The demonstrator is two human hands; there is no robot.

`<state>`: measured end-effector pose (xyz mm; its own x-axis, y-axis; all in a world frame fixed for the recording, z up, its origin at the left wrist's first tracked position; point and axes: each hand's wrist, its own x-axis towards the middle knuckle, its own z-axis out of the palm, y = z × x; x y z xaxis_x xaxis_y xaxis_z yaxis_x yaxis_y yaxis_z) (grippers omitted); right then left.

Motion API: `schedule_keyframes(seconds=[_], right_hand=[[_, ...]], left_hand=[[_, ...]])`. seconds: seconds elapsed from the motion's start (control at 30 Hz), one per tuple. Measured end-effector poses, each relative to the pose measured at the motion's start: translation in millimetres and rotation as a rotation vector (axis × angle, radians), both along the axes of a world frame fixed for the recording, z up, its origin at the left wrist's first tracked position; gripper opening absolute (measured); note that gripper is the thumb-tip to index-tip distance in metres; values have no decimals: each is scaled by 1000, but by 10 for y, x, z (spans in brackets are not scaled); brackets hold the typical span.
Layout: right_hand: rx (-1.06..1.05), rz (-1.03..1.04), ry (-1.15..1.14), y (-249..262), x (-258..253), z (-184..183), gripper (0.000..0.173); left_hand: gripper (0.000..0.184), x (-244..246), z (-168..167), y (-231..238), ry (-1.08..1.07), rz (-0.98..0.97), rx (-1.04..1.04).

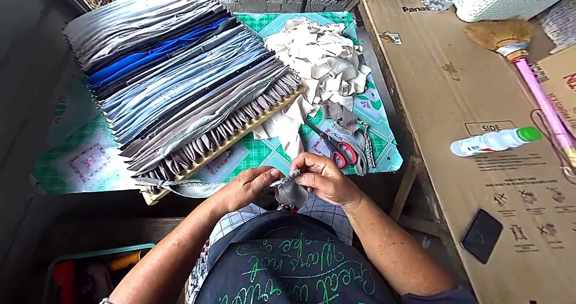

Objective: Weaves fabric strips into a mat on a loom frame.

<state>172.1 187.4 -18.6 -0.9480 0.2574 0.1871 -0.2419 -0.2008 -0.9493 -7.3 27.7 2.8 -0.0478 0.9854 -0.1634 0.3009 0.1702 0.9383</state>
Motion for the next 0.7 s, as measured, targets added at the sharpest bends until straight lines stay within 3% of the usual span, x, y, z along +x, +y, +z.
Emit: schedule_keyframes(seconds=[0.07, 0.2, 0.4, 0.7], right_hand=[[3, 8, 6, 14, 26, -15, 13], [100, -24, -56, 23, 73, 22, 11], [194, 5, -168, 70, 104, 41, 18], [349, -93, -204, 8, 79, 126, 14]], left_hand=[[39, -27, 122, 85, -56, -101, -95], [13, -124, 239, 162, -199, -107, -131], [11, -201, 340, 130, -91, -11, -25], [9, -116, 400, 187, 33, -109, -220]])
